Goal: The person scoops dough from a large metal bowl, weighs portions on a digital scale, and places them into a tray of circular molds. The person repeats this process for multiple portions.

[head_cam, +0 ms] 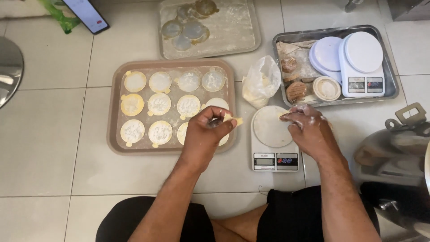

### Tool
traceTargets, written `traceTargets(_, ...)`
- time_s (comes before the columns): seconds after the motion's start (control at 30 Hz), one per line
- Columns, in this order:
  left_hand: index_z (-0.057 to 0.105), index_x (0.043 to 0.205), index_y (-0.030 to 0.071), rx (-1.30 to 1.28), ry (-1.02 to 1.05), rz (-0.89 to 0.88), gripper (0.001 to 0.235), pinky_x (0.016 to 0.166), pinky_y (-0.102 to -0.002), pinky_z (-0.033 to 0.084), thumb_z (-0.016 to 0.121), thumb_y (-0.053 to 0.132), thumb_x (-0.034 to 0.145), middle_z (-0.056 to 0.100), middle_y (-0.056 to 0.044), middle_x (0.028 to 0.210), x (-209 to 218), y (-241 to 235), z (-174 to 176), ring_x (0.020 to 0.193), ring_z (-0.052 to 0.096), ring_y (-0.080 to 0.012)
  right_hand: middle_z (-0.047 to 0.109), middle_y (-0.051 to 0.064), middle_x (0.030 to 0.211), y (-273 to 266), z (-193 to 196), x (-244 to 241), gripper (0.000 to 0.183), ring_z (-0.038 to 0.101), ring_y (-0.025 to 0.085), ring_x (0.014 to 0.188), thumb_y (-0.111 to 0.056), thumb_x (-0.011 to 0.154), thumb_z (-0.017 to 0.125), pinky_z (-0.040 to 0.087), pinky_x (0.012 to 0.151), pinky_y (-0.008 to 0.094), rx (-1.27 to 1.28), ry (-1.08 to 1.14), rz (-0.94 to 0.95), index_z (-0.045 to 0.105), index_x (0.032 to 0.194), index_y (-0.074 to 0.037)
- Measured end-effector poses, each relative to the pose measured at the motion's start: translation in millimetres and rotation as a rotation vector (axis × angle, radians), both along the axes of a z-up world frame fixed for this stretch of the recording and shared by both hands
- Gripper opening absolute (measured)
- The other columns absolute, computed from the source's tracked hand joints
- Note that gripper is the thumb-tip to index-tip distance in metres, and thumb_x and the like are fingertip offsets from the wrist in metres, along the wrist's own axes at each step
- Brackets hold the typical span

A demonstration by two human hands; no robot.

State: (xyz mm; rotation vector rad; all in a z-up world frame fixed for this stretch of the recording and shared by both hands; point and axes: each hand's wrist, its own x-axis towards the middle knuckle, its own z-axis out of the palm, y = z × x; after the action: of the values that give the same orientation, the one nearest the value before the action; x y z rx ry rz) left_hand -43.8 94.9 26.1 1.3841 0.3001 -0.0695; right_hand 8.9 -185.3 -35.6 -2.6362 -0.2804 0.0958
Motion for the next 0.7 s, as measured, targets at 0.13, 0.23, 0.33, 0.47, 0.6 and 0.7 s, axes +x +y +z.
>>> traceTargets(0.13, 0.072, 0.097, 0.001, -0.049, -0.064, 0.009, 0.018, 0.074, -0.025, 0.053, 0.079, 0.003, 0.08, 0.06, -0.005, 0.087, 16, -2, -7, 0.08, 0.06, -0.009, 0.07, 0.026, 0.12, -8, -14, 2, 0.035, 0.064, 0.049, 0.116, -0.019, 0.089, 0.067, 0.054, 0.1, 0.056, -0.004, -0.032, -0.029, 0.078, 0.123, -0.02)
traceTargets(0.23, 0.073, 0.098, 0.001, -0.027, -0.076, -0.013, 0.019, 0.076, -0.026, 0.054, 0.078, 0.003, 0.08, 0.06, -0.006, 0.088, 21, -6, -10, 0.08, 0.061, -0.0101, 0.073, 0.023, 0.115, 4, 1, -5, 0.037, 0.069, 0.046, 0.109, -0.014, 0.092, 0.068, 0.056, 0.095, 0.054, 0.033, 0.013, -0.07, 0.077, 0.127, -0.017)
traceTargets(0.33, 0.074, 0.098, 0.001, 0.027, -0.095, -0.045, 0.017, 0.076, -0.029, 0.056, 0.077, 0.003, 0.081, 0.063, -0.009, 0.087, 23, -8, -17, 0.08, 0.062, -0.0125, 0.075, 0.024, 0.112, 11, 11, -10, 0.039, 0.071, 0.045, 0.104, -0.014, 0.092, 0.068, 0.056, 0.094, 0.055, -0.016, 0.044, -0.059, 0.074, 0.13, -0.013)
traceTargets(0.47, 0.075, 0.097, 0.002, 0.005, -0.102, -0.06, 0.017, 0.073, -0.027, 0.056, 0.076, 0.004, 0.08, 0.063, -0.006, 0.085, 24, -10, -23, 0.077, 0.061, -0.0092, 0.075, 0.022, 0.111, 13, 7, -8, 0.036, 0.072, 0.041, 0.103, -0.012, 0.091, 0.071, 0.057, 0.092, 0.051, -0.004, -0.002, -0.039, 0.076, 0.127, -0.011)
traceTargets(0.6, 0.075, 0.097, 0.003, 0.022, -0.126, -0.083, 0.017, 0.071, -0.028, 0.056, 0.076, 0.005, 0.08, 0.063, -0.006, 0.085, 27, -10, -26, 0.077, 0.06, -0.0094, 0.073, 0.025, 0.117, 14, 9, -14, 0.029, 0.069, 0.044, 0.11, -0.011, 0.089, 0.071, 0.058, 0.092, 0.05, 0.035, -0.087, -0.029, 0.079, 0.117, -0.007)
traceTargets(0.7, 0.075, 0.097, 0.003, 0.058, -0.129, -0.092, 0.017, 0.071, -0.029, 0.056, 0.076, 0.006, 0.08, 0.065, -0.007, 0.086, 28, -11, -28, 0.078, 0.063, -0.0109, 0.072, 0.025, 0.121, 9, 10, -16, 0.028, 0.068, 0.044, 0.111, -0.008, 0.09, 0.069, 0.058, 0.092, 0.048, 0.052, -0.115, -0.028, 0.08, 0.116, -0.006)
